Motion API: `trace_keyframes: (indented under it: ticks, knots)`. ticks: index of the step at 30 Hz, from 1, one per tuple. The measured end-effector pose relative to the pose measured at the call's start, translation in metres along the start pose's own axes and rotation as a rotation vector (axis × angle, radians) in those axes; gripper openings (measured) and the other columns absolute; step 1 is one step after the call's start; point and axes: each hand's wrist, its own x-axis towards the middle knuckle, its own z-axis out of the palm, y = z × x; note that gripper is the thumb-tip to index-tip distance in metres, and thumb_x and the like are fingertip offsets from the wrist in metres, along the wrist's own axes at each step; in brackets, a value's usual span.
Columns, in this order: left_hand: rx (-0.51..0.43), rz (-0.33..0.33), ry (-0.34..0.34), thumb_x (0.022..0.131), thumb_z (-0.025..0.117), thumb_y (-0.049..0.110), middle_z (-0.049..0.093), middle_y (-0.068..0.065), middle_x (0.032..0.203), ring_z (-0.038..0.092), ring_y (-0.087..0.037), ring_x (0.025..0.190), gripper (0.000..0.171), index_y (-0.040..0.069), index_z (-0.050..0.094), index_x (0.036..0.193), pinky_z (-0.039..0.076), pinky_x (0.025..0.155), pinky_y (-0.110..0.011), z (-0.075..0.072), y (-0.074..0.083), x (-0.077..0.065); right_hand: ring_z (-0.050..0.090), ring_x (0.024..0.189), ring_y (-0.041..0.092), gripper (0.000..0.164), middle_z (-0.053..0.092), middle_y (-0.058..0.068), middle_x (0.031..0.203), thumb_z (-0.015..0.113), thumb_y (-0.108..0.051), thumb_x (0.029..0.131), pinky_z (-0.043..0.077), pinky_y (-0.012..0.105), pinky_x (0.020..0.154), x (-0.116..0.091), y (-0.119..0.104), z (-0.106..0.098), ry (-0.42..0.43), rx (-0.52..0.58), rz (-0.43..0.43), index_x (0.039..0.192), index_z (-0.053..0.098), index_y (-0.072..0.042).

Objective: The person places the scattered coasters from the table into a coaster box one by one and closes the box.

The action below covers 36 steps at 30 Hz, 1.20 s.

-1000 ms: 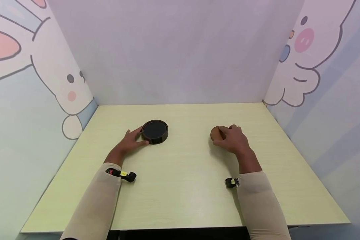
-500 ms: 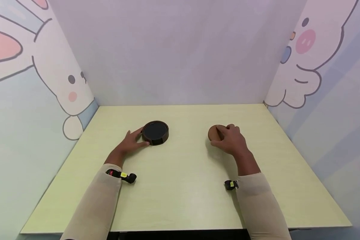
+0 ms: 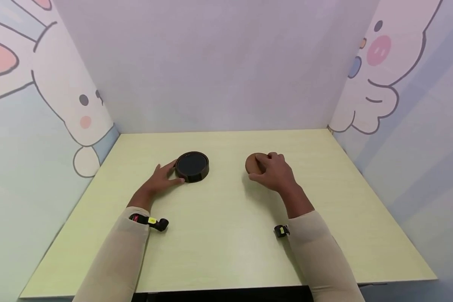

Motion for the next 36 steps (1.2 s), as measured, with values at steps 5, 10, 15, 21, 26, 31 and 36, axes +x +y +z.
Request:
trace_keyframes:
  ticks: [5, 10, 15, 21, 26, 31, 36]
  knots:
    - [-0.013, 0.002, -0.005, 0.1, 0.079, 0.044, 0.034, -0.013, 0.179, 0.025, -0.038, 0.17, 0.094, 0.014, 0.03, 0.174, -0.011, 0.138, -0.068, -0.001, 0.0, 0.0, 0.05, 0.139, 0.055, 0.066, 0.054, 0.03, 0.153, 0.076, -0.048, 0.097, 0.057, 0.069, 0.094, 0.008, -0.011, 0.004, 0.001, 0.0, -0.022, 0.157, 0.059, -0.026]
    - [-0.008, 0.008, 0.004, 0.1, 0.079, 0.044, 0.035, -0.013, 0.179, 0.026, -0.038, 0.17, 0.094, 0.013, 0.03, 0.174, -0.011, 0.138, -0.068, -0.004, 0.002, 0.0, 0.05, 0.141, 0.054, 0.067, 0.053, 0.028, 0.155, 0.075, -0.051, 0.096, 0.058, 0.068, 0.095, 0.018, -0.025, 0.009, -0.008, -0.001, -0.043, 0.157, 0.059, -0.027]
    - [-0.008, 0.023, 0.006, 0.1, 0.078, 0.044, 0.036, -0.013, 0.178, 0.027, -0.038, 0.169, 0.093, 0.013, 0.031, 0.174, -0.011, 0.138, -0.068, -0.005, 0.001, 0.001, 0.051, 0.14, 0.052, 0.069, 0.054, 0.027, 0.154, 0.075, -0.053, 0.095, 0.059, 0.067, 0.094, 0.027, -0.038, 0.016, -0.008, -0.007, -0.055, 0.157, 0.059, -0.027]
    - [0.001, 0.007, 0.006, 0.099, 0.08, 0.039, 0.038, -0.017, 0.176, 0.03, -0.042, 0.167, 0.093, 0.011, 0.032, 0.173, -0.008, 0.136, -0.073, -0.001, -0.001, 0.002, 0.054, 0.136, 0.049, 0.071, 0.056, 0.025, 0.152, 0.075, -0.055, 0.094, 0.061, 0.065, 0.091, 0.037, -0.05, 0.026, -0.006, -0.026, -0.083, 0.157, 0.06, -0.027]
    - [0.015, 0.016, 0.006, 0.1, 0.08, 0.039, 0.039, -0.016, 0.176, 0.031, -0.042, 0.167, 0.092, 0.012, 0.031, 0.173, -0.007, 0.136, -0.074, 0.002, -0.003, 0.004, 0.056, 0.133, 0.047, 0.069, 0.058, 0.024, 0.149, 0.076, -0.056, 0.094, 0.062, 0.063, 0.09, 0.042, -0.059, 0.032, 0.013, -0.033, -0.096, 0.155, 0.062, -0.028]
    - [-0.014, 0.007, 0.009, 0.099, 0.08, 0.039, 0.038, -0.016, 0.177, 0.029, -0.042, 0.167, 0.093, 0.011, 0.032, 0.173, -0.009, 0.136, -0.073, 0.002, -0.002, 0.0, 0.056, 0.132, 0.045, 0.069, 0.058, 0.023, 0.148, 0.073, -0.057, 0.094, 0.062, 0.063, 0.089, 0.047, -0.069, 0.039, 0.008, -0.049, -0.112, 0.156, 0.06, -0.028]
    - [-0.015, 0.013, 0.014, 0.1, 0.079, 0.042, 0.038, -0.014, 0.177, 0.03, -0.041, 0.167, 0.092, 0.013, 0.032, 0.173, -0.01, 0.136, -0.072, 0.003, -0.002, -0.003, 0.057, 0.127, 0.043, 0.069, 0.061, 0.022, 0.145, 0.074, -0.058, 0.094, 0.062, 0.061, 0.087, 0.052, -0.081, 0.045, 0.004, -0.051, -0.123, 0.155, 0.061, -0.027]
